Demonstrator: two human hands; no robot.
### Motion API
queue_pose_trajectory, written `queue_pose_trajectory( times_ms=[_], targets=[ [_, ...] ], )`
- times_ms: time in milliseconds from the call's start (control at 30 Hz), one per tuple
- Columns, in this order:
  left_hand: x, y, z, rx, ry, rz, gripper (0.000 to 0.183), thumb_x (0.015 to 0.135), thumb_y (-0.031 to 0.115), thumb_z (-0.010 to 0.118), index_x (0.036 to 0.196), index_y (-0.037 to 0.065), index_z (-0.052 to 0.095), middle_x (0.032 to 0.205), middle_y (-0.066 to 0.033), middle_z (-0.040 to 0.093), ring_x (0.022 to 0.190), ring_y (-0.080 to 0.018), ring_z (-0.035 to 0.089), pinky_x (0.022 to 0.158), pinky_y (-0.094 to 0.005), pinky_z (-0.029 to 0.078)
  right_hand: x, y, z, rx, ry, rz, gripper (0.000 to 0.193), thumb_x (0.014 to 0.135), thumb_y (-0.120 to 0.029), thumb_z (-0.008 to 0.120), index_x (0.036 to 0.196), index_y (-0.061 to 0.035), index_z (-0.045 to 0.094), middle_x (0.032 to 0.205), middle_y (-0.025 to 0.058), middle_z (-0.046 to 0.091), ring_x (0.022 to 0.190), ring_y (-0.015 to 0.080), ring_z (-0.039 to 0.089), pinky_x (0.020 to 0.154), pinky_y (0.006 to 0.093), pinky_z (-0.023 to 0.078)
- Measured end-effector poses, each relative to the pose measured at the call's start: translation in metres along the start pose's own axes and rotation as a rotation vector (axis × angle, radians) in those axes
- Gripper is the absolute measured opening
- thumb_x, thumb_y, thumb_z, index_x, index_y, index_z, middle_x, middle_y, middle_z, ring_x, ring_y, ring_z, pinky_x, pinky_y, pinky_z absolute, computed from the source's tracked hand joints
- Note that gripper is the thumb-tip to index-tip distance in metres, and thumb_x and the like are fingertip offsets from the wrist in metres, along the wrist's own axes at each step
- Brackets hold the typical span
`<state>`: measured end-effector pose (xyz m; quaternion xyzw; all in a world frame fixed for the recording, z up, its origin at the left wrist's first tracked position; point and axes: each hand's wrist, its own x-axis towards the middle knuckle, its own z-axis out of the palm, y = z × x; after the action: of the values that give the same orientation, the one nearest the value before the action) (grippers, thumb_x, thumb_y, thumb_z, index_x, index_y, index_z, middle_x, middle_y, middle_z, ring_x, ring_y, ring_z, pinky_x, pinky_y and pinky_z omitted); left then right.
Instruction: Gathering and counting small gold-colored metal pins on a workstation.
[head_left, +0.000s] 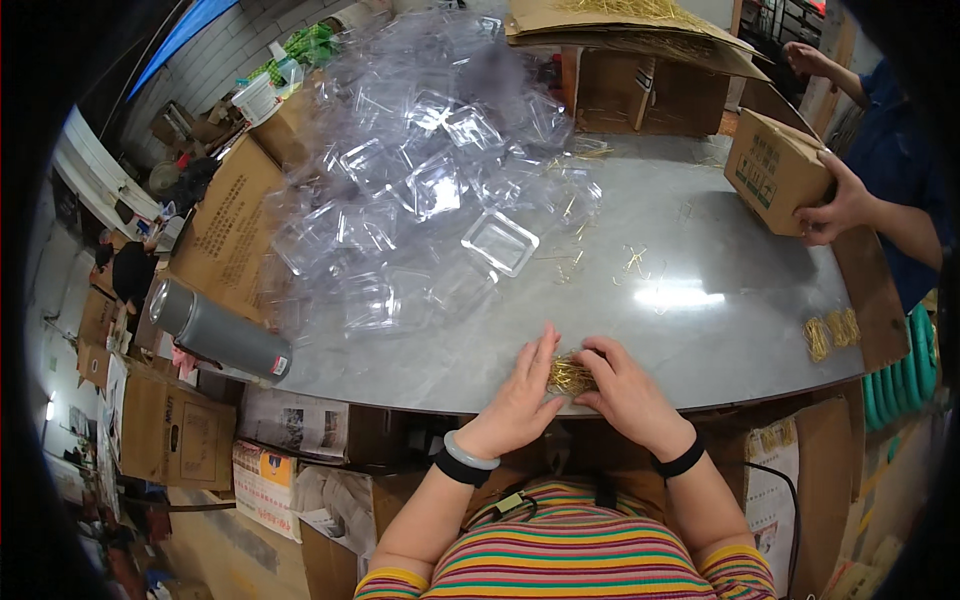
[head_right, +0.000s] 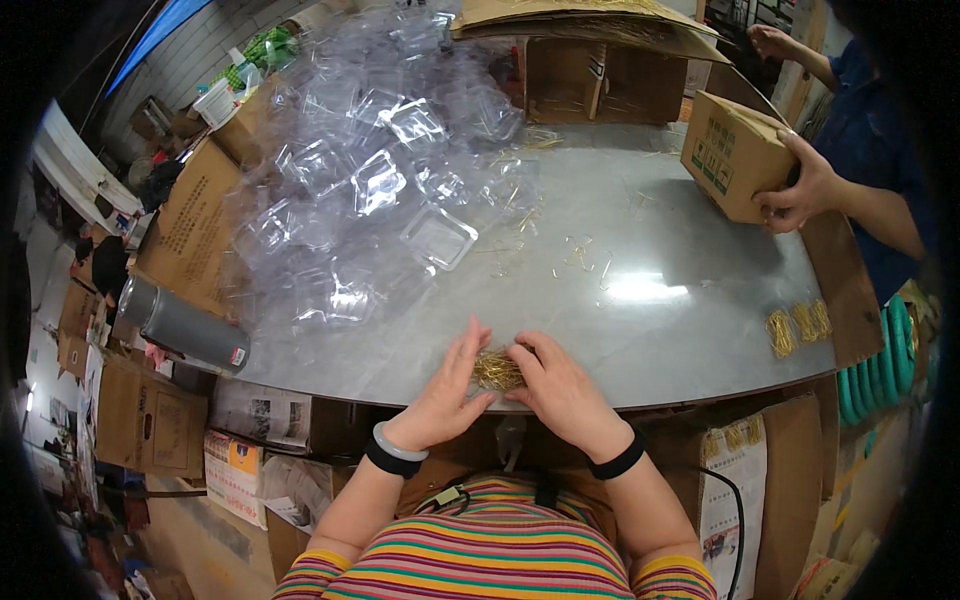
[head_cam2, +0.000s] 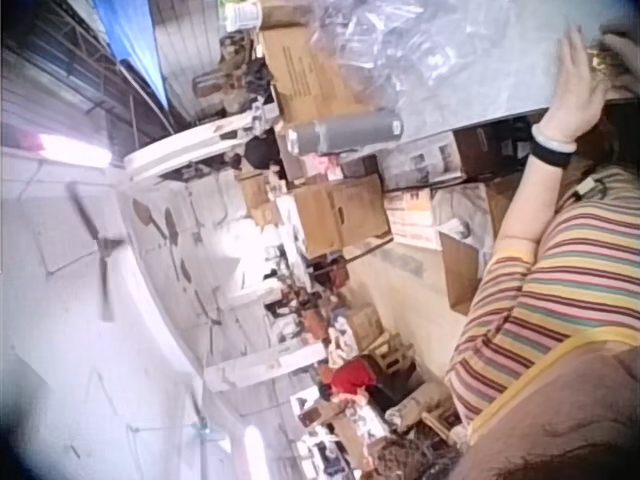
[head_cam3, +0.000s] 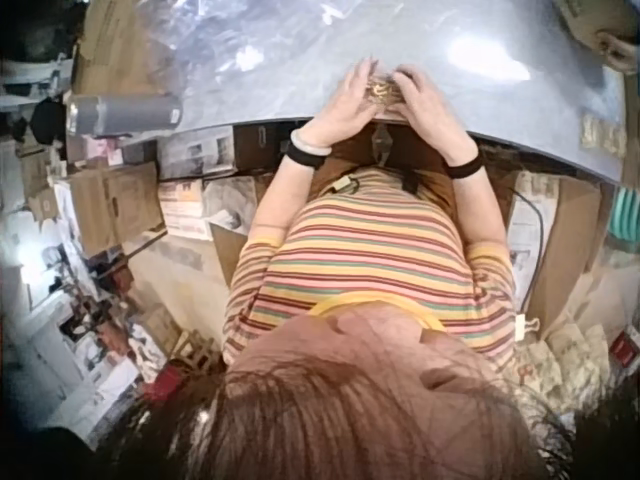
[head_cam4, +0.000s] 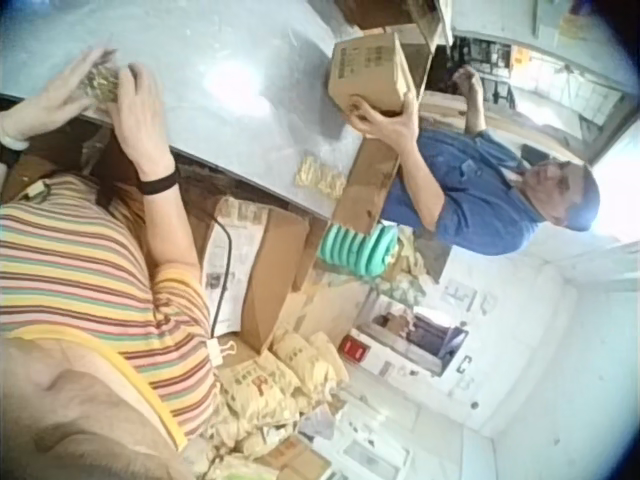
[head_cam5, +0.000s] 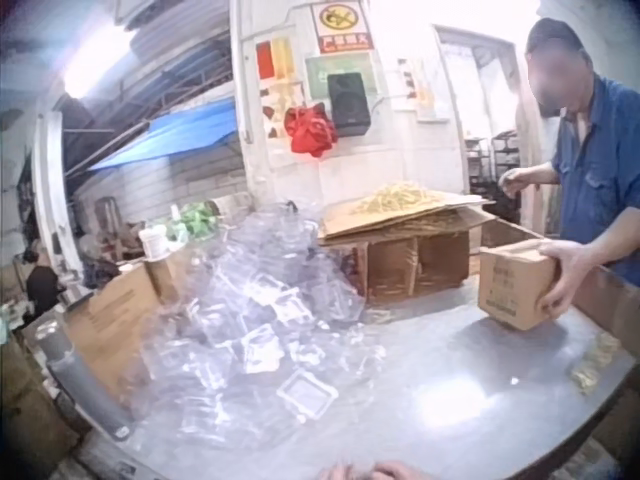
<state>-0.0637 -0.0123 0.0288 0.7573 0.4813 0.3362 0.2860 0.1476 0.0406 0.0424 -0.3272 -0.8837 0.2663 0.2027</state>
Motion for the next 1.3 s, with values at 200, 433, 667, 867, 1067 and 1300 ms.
queue_pose_trajectory(
  times_ms=[200,433,667,867,1067,1300],
  targets=[
    [0.001,0.002,0.000,0.062,0.005,-0.025,0.088,0.089,-0.003,0.064,0.159,-0.003,0.010,0.157,-0.0289,0.029,0.145,-0.0452,0.032,0.118,-0.0449,0.031,0.004,-0.004,0.002,-0.272,0.091,-0.185,0.058,0.087,-0.020,0.071,0.136,0.0029,0.049,0.137,0.0196,0.054,0.130,0.0376,0.051,0.112,0.0478,0.040],
    [-0.028,0.014,-0.002,0.367,0.321,-0.151,0.061,0.080,0.003,0.076,0.136,-0.002,0.053,0.124,-0.0229,0.058,0.115,-0.0412,0.055,0.100,-0.0474,0.044,0.002,0.002,0.013,-0.216,0.157,-0.233,0.062,0.088,-0.018,0.070,0.141,0.0027,0.045,0.138,0.0205,0.052,0.130,0.0374,0.050,0.113,0.0463,0.039],
    [-0.009,0.020,0.007,0.159,0.280,-0.163,0.040,0.080,-0.004,0.071,0.119,-0.002,0.060,0.102,-0.0176,0.058,0.088,-0.0324,0.061,0.080,-0.0403,0.052,-0.002,0.004,0.012,-0.231,0.190,-0.227,0.061,0.090,-0.020,0.069,0.141,0.0023,0.045,0.140,0.0198,0.050,0.128,0.0376,0.051,0.111,0.0448,0.042],
    [-0.001,0.026,0.002,0.238,0.239,-0.078,0.061,0.077,0.000,0.072,0.134,-0.002,0.049,0.125,-0.0222,0.049,0.113,-0.0382,0.053,0.097,-0.0459,0.045,-0.004,0.006,0.014,-0.204,0.214,-0.211,0.057,0.091,-0.019,0.068,0.139,0.0027,0.046,0.139,0.0197,0.051,0.128,0.0375,0.050,0.110,0.0447,0.043],
    [0.006,0.013,0.005,0.348,0.049,0.042,0.076,0.080,0.003,0.072,0.146,-0.008,0.034,0.143,-0.0290,0.039,0.138,-0.0477,0.036,0.117,-0.0557,0.027,-0.008,0.003,0.014,0.063,0.309,-0.059,0.052,0.099,-0.022,0.061,0.138,0.0064,0.045,0.143,0.0265,0.047,0.131,0.0426,0.049,0.111,0.0475,0.041],
    [0.010,-0.006,0.017,0.308,-0.049,0.028,0.067,0.090,0.002,0.063,0.147,-0.009,0.031,0.148,-0.0300,0.035,0.139,-0.0497,0.034,0.118,-0.0547,0.027,-0.001,-0.014,0.041,0.189,0.356,-0.048,0.055,0.100,-0.019,0.059,0.142,0.0096,0.037,0.151,0.0317,0.035,0.137,0.0471,0.040,0.114,0.0474,0.036]
  ],
)
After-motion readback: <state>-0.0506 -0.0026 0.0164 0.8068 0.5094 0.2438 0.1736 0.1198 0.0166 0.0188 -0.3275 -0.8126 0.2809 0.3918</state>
